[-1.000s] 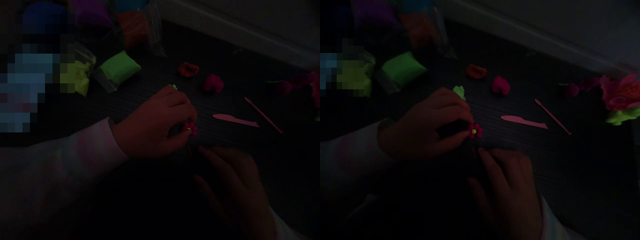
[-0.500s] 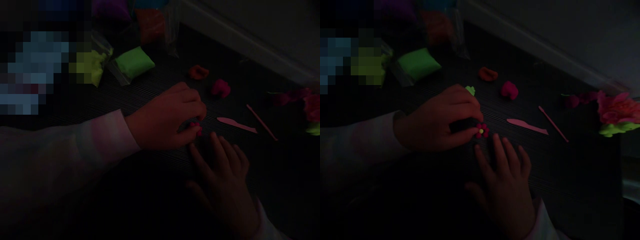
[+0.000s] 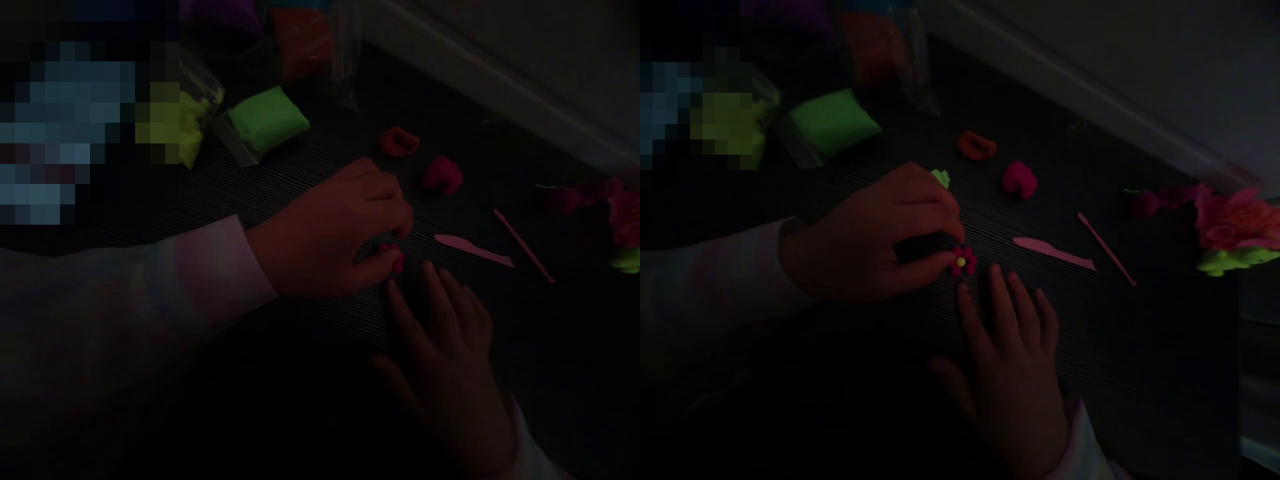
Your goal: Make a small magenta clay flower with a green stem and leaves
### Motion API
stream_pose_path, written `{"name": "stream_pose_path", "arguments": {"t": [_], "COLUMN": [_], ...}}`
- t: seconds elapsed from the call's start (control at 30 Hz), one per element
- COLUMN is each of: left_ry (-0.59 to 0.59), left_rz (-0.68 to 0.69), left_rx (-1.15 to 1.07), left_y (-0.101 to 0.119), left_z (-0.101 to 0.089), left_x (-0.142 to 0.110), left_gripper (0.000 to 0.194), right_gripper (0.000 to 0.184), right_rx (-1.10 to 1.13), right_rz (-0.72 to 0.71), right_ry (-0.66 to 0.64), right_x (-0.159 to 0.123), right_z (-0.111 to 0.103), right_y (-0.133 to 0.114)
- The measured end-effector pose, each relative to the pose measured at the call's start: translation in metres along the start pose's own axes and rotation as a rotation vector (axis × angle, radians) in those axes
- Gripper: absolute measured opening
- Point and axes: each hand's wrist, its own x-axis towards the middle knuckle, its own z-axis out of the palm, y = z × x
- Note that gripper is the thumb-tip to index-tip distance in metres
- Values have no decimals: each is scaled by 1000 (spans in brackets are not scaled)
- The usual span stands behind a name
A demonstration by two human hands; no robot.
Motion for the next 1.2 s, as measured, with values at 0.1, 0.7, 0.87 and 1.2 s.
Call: {"name": "stream_pose_path", "arguments": {"t": [0.1, 0.7, 0.87, 1.2], "left_ry": [-16, -29, -19, 17], "left_rz": [-7, -20, -2, 0], "left_rx": [-8, -9, -7, 2], "left_y": [0, 0, 0, -1], "left_z": [-1, -2, -1, 1], "left_x": [0, 1, 1, 0], "left_gripper": [11, 12, 11, 8], "right_gripper": [51, 48, 44, 53], "right_rx": [6, 107, 102, 2], "right_rz": [-79, -27, -66, -101], "right_ry": [-23, 48, 16, -79], "right_x": [0, -3, 1, -2], "right_z": [0, -3, -4, -2], "right_y": [0, 2, 2, -4]}}
